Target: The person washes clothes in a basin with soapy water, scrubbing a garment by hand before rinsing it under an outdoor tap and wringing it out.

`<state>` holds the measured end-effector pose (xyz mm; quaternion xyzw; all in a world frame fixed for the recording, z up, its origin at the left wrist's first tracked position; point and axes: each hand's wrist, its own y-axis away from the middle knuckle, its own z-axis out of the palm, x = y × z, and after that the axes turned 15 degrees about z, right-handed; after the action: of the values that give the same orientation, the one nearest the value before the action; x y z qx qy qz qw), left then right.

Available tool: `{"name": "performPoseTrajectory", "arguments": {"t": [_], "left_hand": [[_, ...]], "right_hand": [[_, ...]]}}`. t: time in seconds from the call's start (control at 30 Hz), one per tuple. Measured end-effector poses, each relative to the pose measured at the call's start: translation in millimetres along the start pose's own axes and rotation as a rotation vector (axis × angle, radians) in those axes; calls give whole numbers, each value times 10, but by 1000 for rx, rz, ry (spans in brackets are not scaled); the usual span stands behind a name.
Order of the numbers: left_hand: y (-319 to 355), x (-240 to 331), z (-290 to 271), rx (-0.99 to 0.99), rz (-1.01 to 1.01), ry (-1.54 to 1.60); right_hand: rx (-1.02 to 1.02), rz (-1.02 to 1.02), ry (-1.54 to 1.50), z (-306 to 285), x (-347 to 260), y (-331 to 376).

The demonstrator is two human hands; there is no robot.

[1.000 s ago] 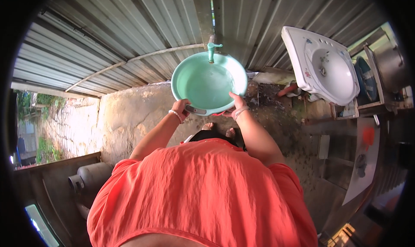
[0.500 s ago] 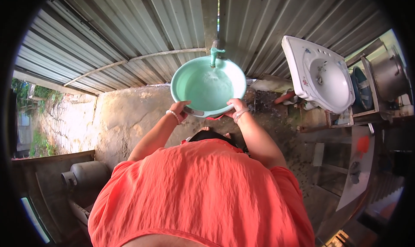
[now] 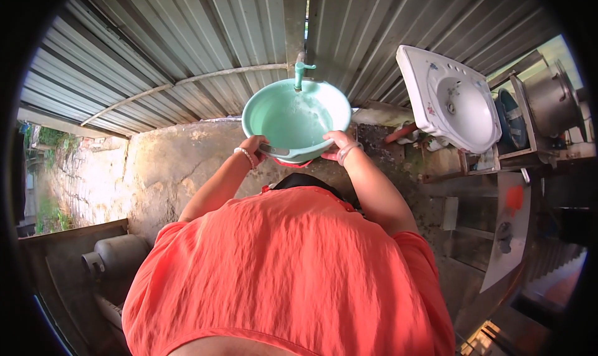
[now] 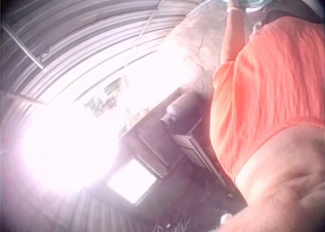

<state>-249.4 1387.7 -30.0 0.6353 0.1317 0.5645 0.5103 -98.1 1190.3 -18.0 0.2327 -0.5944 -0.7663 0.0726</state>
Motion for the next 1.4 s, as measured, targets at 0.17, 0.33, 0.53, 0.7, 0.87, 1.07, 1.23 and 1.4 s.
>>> {"name": "performPoseTrajectory", "arguments": {"t": [0.17, 0.33, 0.53, 0.7, 0.87, 1.07, 1.23, 1.4], "left_hand": [[49, 32, 33, -37, 30, 29], [-202, -38, -16, -57, 131, 107], [-233, -23, -50, -49, 98, 59], [-205, -60, -97, -78, 101, 68], [-91, 43, -157, -74, 208, -27], [-212, -63, -275, -42, 202, -29], [-255, -50, -326, -72, 194, -52], [-163, -37, -371, -44, 193, -46]], "right_hand": [[96, -6, 117, -22, -54, 66], [142, -38, 113, 11, -78, 71], [285, 153, 606, -26, -210, 283], [519, -178, 1581, 188, -662, 883], [-36, -745, 930, 785, -957, 2040], [-1505, -793, 197, 885, -1216, 1655], [340, -533, 2301, 1049, -860, 776], [-139, -934, 1193, 1380, -1103, 1438]]}}
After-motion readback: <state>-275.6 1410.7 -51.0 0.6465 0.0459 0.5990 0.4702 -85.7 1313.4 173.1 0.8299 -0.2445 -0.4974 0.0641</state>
